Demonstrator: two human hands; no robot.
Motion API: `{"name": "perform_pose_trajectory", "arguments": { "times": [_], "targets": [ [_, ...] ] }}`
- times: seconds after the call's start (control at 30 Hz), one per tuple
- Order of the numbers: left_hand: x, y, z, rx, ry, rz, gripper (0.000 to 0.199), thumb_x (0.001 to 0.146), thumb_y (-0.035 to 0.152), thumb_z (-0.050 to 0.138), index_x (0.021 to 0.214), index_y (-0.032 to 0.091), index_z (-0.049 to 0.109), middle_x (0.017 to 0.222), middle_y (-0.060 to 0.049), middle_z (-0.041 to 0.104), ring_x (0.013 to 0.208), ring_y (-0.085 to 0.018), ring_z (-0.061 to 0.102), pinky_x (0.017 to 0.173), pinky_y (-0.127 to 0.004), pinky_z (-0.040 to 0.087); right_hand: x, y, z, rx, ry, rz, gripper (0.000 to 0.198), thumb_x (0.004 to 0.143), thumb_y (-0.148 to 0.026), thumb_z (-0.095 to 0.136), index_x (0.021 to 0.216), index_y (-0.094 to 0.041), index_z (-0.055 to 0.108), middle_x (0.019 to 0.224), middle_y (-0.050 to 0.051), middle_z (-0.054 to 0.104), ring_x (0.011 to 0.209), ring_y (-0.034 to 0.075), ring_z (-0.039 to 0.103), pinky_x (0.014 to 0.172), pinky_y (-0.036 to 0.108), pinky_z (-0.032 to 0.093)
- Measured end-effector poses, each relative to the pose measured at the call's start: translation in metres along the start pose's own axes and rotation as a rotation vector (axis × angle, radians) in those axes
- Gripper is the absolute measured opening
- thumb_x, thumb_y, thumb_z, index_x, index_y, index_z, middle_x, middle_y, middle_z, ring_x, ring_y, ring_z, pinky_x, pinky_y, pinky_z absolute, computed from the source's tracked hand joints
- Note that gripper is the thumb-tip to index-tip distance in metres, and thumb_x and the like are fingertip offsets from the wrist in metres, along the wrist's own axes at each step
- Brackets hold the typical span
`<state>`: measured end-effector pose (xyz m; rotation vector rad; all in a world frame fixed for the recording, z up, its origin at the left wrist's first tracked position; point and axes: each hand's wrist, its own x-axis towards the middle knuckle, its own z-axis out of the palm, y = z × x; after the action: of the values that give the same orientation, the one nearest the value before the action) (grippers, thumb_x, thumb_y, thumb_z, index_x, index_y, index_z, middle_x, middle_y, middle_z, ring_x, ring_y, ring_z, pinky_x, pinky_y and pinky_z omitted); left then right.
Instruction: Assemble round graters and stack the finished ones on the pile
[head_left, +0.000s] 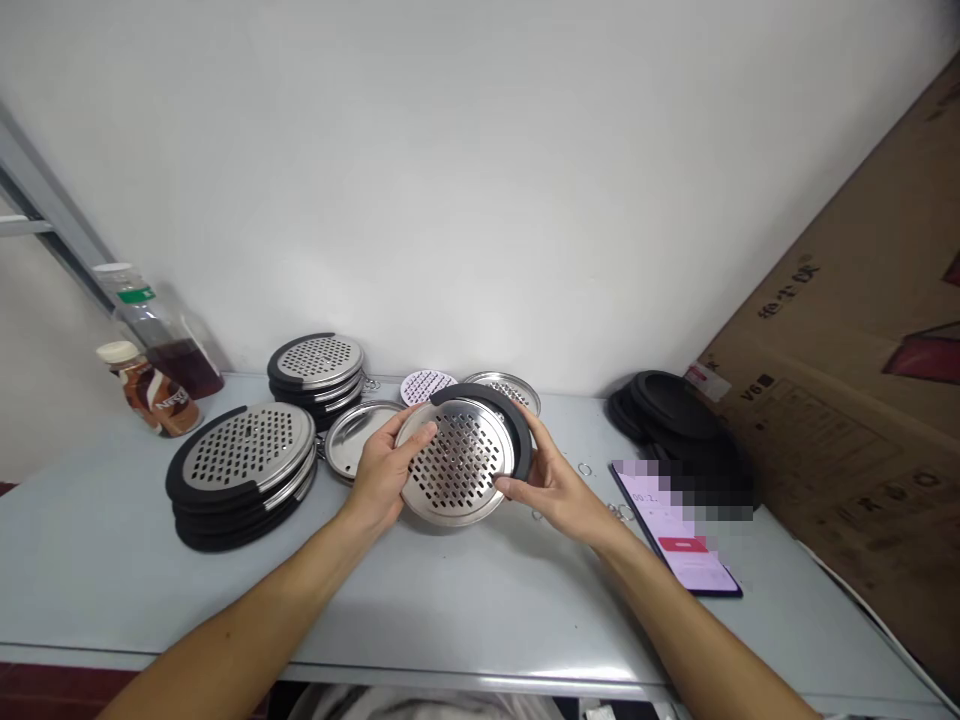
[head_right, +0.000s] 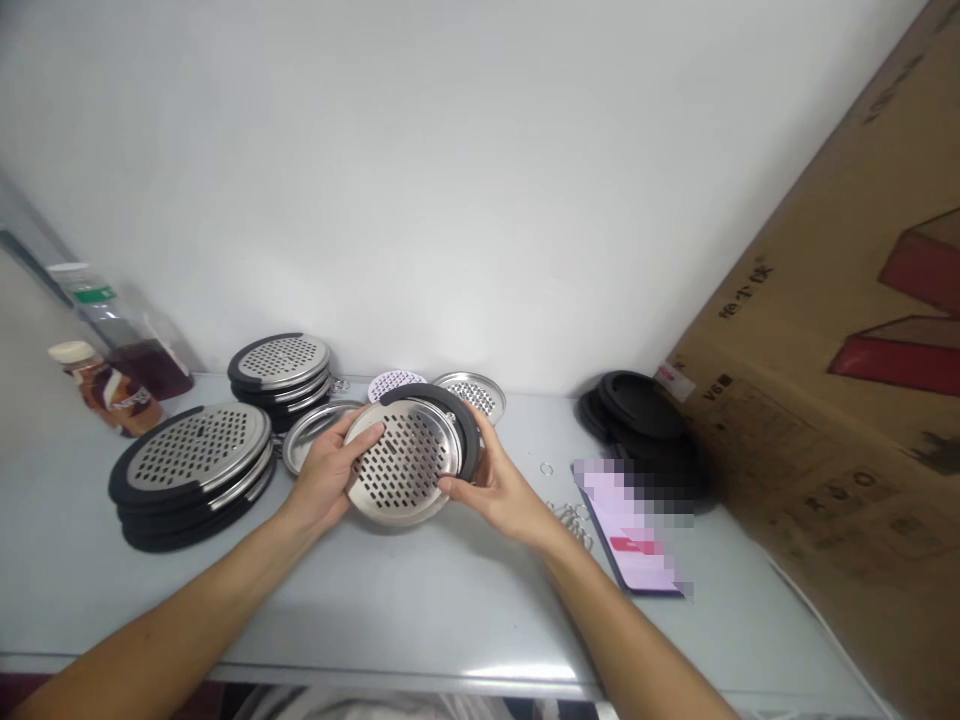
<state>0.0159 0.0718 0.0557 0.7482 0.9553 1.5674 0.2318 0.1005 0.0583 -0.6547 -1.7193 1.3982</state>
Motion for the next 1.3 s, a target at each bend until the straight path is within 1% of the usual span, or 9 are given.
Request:
{"name": "perform_pose_trajectory", "arguments": {
  "times": [0.1,0.23,0.33,0.43,0.6,0.9,1.07,1.2,1.3],
  "targets": [
    [-0.001,-0.003,0.001,0.058,0.033,0.02,0.051,0.07,0.03,0.083,0.116,0.018,0.065,0.106,-0.009,0.073,0.096,-0.024,0.069,0.085,-0.034,0.052,-0.001,0.008,0.01,0.006,0.037,-0.008,0.085,0.083,-0.037,0.07,0.151,-0.032,0.019,0.155,0.005,0.03,0.141,0.025,0.032,0.116,0.043,0.029],
    [-0.002,-0.003,0.001,0.097,0.062,-0.003,0.042,0.072,0.034,0.082,0.107,0.018,0.067,0.106,-0.009,0.073,0.095,-0.023,0.068,0.083,-0.033,0.051,-0.003,0.013,0.015,0.035,0.035,0.055,0.075,0.085,-0.038,0.067,0.149,-0.033,0.027,0.151,0.005,0.037,0.137,0.026,0.037,0.111,0.044,0.037],
    [-0.001,0.004,0.002,0.073,-0.026,-0.048,0.039,0.075,0.035,0.079,0.107,0.017,0.068,0.106,-0.009,0.073,0.097,-0.022,0.067,0.085,-0.031,0.05,-0.002,0.012,0.01,0.082,0.049,0.146,0.073,0.085,-0.039,0.067,0.147,-0.033,0.031,0.142,0.007,0.048,0.123,0.027,0.051,0.091,0.04,0.052],
    [-0.001,0.014,0.003,0.066,-0.193,-0.092,0.04,0.077,0.03,0.078,0.113,0.017,0.067,0.11,-0.009,0.072,0.1,-0.021,0.066,0.087,-0.029,0.048,0.001,0.01,0.0,0.18,0.075,0.22,0.07,0.083,-0.037,0.07,0.145,-0.034,0.036,0.13,0.007,0.058,0.106,0.025,0.06,0.072,0.032,0.055],
    [-0.002,0.015,0.001,0.16,-0.322,-0.156,0.043,0.079,0.027,0.077,0.119,0.017,0.067,0.109,-0.009,0.072,0.096,-0.021,0.066,0.081,-0.028,0.049,0.005,0.002,-0.015,0.372,0.086,0.241,0.062,0.081,-0.031,0.072,0.138,-0.031,0.046,0.129,0.006,0.059,0.109,0.025,0.06,0.084,0.036,0.053],
    [-0.004,0.009,0.001,0.232,-0.197,-0.093,0.036,0.075,0.03,0.08,0.107,0.014,0.072,0.1,-0.01,0.075,0.094,-0.023,0.068,0.082,-0.031,0.05,0.003,0.007,-0.017,0.261,0.089,0.258,0.068,0.082,-0.035,0.07,0.143,-0.033,0.04,0.133,0.007,0.058,0.112,0.025,0.06,0.091,0.039,0.052],
    [-0.007,0.012,0.006,0.275,-0.177,-0.055,0.035,0.072,0.032,0.081,0.101,0.015,0.074,0.094,-0.009,0.076,0.09,-0.025,0.069,0.082,-0.034,0.052,0.006,0.009,-0.022,0.11,0.106,0.203,0.052,0.084,-0.041,0.068,0.132,-0.024,0.056,0.116,0.009,0.068,0.106,0.025,0.063,0.095,0.041,0.05],
    [-0.013,0.016,0.009,0.452,-0.146,0.067,0.028,0.076,0.036,0.077,0.097,0.018,0.074,0.09,-0.007,0.075,0.085,-0.025,0.069,0.076,-0.032,0.053,0.006,0.009,-0.025,-0.028,0.083,0.171,0.045,0.081,-0.039,0.072,0.122,-0.023,0.063,0.102,0.006,0.07,0.099,0.023,0.063,0.094,0.041,0.049],
    [-0.019,0.019,0.009,0.634,-0.145,0.273,0.025,0.075,0.034,0.077,0.097,0.021,0.076,0.088,-0.005,0.075,0.082,-0.024,0.068,0.074,-0.031,0.052,0.004,0.007,-0.028,-0.043,-0.08,0.17,0.048,0.078,-0.036,0.075,0.123,-0.023,0.063,0.107,0.006,0.069,0.098,0.022,0.063,0.09,0.039,0.05]
  ]
}}
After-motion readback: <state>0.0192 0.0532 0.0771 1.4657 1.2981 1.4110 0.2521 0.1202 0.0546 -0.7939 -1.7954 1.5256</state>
